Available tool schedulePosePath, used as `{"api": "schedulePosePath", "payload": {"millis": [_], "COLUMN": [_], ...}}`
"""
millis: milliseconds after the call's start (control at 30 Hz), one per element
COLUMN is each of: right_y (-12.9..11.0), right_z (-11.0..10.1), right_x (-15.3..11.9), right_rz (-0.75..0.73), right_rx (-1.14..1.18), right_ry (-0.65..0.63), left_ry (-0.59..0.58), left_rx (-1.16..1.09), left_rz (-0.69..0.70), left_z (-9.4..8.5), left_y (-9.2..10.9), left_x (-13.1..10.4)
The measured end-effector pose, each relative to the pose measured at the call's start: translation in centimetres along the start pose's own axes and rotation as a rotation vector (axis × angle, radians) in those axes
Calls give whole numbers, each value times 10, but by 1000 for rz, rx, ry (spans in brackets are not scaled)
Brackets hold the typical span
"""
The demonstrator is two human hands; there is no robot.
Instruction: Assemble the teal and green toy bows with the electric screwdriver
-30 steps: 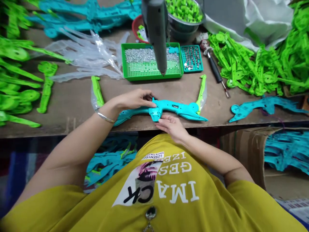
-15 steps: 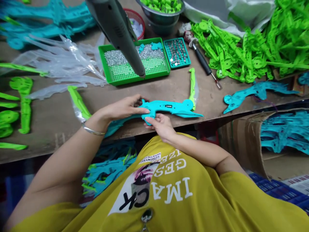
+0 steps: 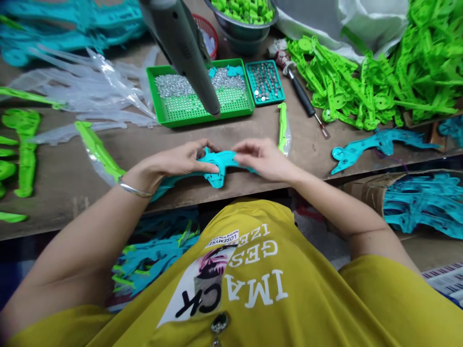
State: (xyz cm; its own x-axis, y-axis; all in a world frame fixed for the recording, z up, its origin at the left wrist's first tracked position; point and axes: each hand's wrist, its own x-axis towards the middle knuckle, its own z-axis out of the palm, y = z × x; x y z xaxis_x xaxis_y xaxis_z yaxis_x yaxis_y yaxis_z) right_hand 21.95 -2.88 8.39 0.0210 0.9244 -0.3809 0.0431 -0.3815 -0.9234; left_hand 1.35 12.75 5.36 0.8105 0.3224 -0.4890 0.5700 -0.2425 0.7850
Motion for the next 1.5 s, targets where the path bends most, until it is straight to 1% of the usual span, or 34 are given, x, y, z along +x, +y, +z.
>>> {"api": "schedulePosePath", "payload": {"millis": [33, 67, 100, 133, 167, 200, 233, 267, 300, 333, 367, 433, 467, 500, 533, 567, 600, 633, 667, 700, 767, 867, 933, 1000, 1033, 1100, 1167, 1267, 1367, 1433, 1500], "right_y": [-6, -10, -14, -17, -19, -21, -22, -23, -23, -22, -21, -20, -20, -20, -21, -22, -23, -25, -26, -26, -25, -22, -22, -25, -27, -31, -32, -28, -21, -20, -23], "right_z": [-11, -20, -25, -28, -29, -28, -26, -23, -21, -18, -16, -14, -14, -13, -13, -12, -10, -8, -4, -1, 6, 7, -3, -21, -30, -49, -61, -67, -66, -63, -59], "right_x": [10, 21, 32, 42, 49, 55, 59, 61, 62, 62, 62, 62, 62, 63, 63, 64, 64, 64, 64, 64, 64, 64, 63, 62, 61, 60, 60, 64, 71, 73, 71], "right_rz": [-80, -101, -84, -35, 24, 75, 111, 134, 150, 167, 190, 231, 245, 255, 267, 282, 298, 310, 316, 314, 301, 244, 171, 126, 127, 166, 198, 206, 253, 287, 271], "right_rx": [-195, -370, -508, -609, -667, -690, -689, -673, -651, -626, -604, -552, -522, -495, -472, -454, -443, -439, -439, -440, -445, -447, -481, -555, -598, -684, -753, -769, -728, -692, -679], "right_ry": [69, 49, -24, -129, -235, -309, -344, -344, -324, -304, -293, -289, -291, -292, -297, -303, -309, -314, -319, -323, -318, -320, -374, -492, -567, -713, -800, -853, -896, -890, -844], "left_ry": [2, 5, 9, 14, 19, 25, 40, 75, 142, 243, 374, 663, 748, 739, 632, 484, 371, 326, 332, 363, 446, 484, 500, 529, 546, 573, 597, 621, 553, 516, 543], "left_rx": [-7, -13, -17, -17, -14, -9, -1, 15, 38, 66, 91, 79, 19, -75, -206, -383, -608, -832, -1017, -1160, -1318, -1375, -1373, -1360, -1351, -1326, -1301, -1270, -1231, -1216, -1233], "left_rz": [3, 5, 8, 11, 13, 13, 9, 2, -7, -16, -24, -22, -21, -28, -38, -55, -70, -98, -106, -92, -39, 10, 18, 27, 31, 34, 27, 5, -41, -84, -102], "left_z": [0, 0, 0, -1, -2, -3, -4, -3, -1, 3, 10, 35, 51, 70, 88, 106, 121, 135, 145, 152, 159, 160, 160, 160, 160, 159, 158, 157, 158, 158, 160], "left_y": [1, 2, 3, 3, 4, 5, 6, 8, 12, 16, 21, 32, 36, 39, 41, 42, 42, 42, 43, 45, 50, 59, 63, 64, 64, 64, 64, 64, 63, 61, 60], "left_x": [-1, -1, -1, 0, 0, 0, -2, -5, -10, -17, -25, -43, -50, -54, -56, -54, -49, -41, -32, -23, -6, 6, 7, 6, 5, 5, 5, 5, 4, 4, 5]}}
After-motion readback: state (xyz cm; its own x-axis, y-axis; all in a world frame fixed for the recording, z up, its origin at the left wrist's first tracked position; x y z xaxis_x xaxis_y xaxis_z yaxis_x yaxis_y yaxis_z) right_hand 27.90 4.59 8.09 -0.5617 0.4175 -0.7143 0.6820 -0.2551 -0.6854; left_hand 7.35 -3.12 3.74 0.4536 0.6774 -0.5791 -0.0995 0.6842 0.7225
